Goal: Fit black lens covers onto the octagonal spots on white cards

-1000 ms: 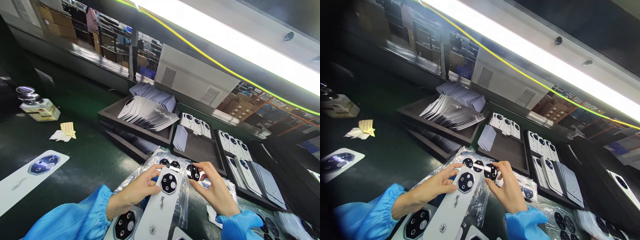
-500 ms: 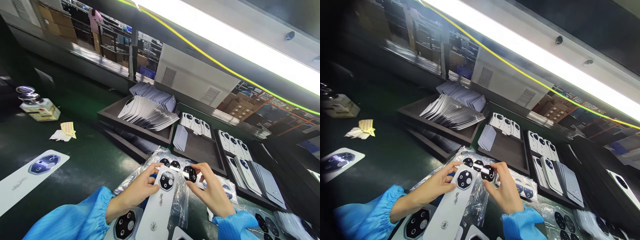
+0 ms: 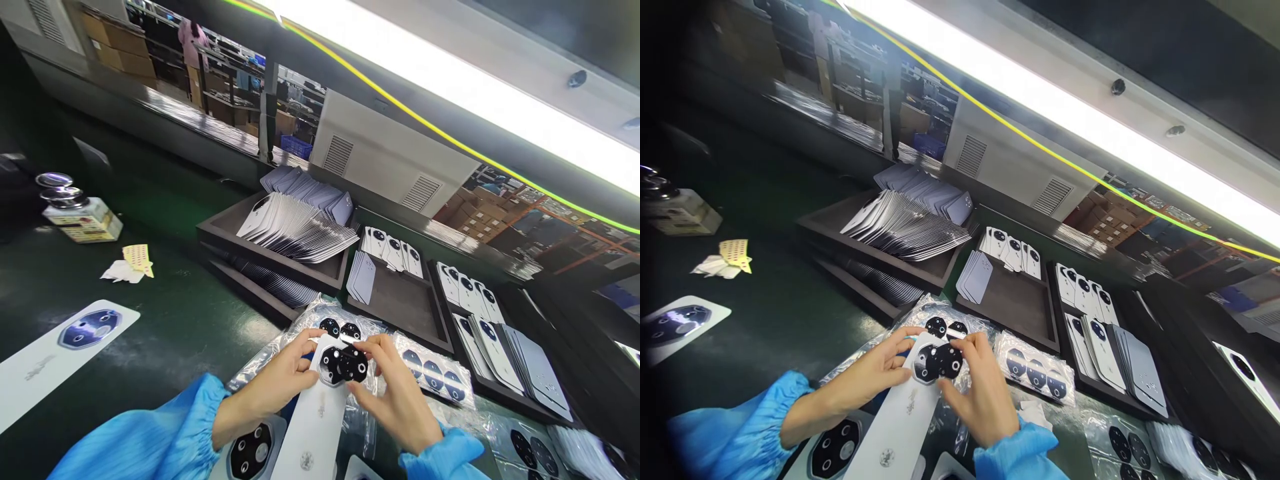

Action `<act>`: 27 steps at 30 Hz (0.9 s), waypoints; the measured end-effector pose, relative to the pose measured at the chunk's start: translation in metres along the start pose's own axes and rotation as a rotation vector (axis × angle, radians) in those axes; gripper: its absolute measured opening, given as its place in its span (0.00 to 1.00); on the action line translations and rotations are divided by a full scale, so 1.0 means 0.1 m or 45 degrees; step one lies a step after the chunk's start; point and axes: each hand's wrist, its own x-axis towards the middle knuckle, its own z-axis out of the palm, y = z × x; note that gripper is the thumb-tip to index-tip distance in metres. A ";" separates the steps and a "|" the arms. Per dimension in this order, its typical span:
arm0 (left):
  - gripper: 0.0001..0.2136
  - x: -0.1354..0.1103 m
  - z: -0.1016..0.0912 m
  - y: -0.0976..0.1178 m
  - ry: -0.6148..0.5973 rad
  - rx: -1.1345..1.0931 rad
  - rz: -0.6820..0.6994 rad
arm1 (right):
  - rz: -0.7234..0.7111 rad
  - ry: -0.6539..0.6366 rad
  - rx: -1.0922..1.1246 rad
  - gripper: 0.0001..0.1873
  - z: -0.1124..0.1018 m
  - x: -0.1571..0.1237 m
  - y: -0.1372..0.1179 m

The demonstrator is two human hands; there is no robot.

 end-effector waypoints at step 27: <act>0.26 0.02 0.04 -0.02 -0.036 -0.047 0.001 | -0.208 0.071 -0.020 0.23 0.23 0.05 -0.02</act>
